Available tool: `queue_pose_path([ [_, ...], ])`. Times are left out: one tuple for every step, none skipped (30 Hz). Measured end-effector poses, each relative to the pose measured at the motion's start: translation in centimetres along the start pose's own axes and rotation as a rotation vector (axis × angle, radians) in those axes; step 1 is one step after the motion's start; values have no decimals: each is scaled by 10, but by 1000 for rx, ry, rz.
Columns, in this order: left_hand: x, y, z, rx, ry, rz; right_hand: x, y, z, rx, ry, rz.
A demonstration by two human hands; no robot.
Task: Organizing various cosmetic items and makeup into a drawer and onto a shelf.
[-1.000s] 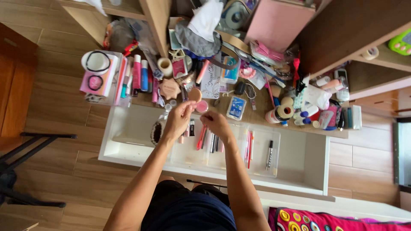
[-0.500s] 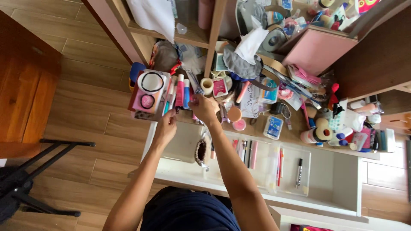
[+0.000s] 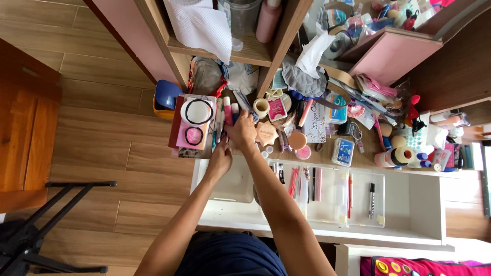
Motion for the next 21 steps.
queue_pose_path([
  [1,-1,-1,-1,-1,-3,2,1,-1,-1,-2,2],
  [2,-1,1,6,-34,1,3,0,1,-4,-42,-33],
  [3,-2,3,12,-68,5,4,-1,4,-6,-81,-68],
  [3,1,7,12,-67,1,7,-5,7,-6,-85,-67],
  [3,2,9,18,-58,-6,10,-8,10,-12,-78,-58],
  [1,3,11,25,-48,-15,10,-12,15,-18,-73,-51],
  [-3,2,8,26,-45,-22,10,-19,25,-19,-80,-52],
  [-1,2,8,33,-66,-16,15,-22,30,-10,-55,-30],
  [1,3,10,41,-87,-10,19,-25,35,-1,-30,-7],
  [-1,3,8,41,-91,-13,15,-17,35,0,-33,-3],
  [-3,3,8,26,-99,-14,11,-9,33,73,-6,10],
  [-6,3,7,13,-106,-17,7,-1,31,147,19,23],
  [-9,8,16,15,-110,-21,3,10,32,149,16,27],
  [-9,12,22,-55,-66,-32,0,19,34,251,-2,-7],
  [-11,15,29,-125,-21,-44,-2,28,36,354,-19,-41],
  [-13,19,39,-123,-26,-56,-10,38,42,356,-27,-32],
  [-16,21,44,-228,28,-71,-19,39,47,544,-33,-129],
  [-17,22,52,-332,78,-86,-27,44,50,733,-33,-221],
  [-14,18,56,-330,68,-99,-38,58,47,736,-35,-206],
  [-10,12,59,-491,93,-124,-49,68,37,962,-27,-265],
  [-7,6,63,-651,119,-151,-60,79,27,1187,-15,-324],
])
Point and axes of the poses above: each hand's wrist, its own x-axis towards the middle knuckle, its own y-axis out of the back of the hand, z = x × y, the point moved 8 cm from there along x, towards the middle knuckle, and after that the axes turned 7 degrees about x, right-handed, at the moved point
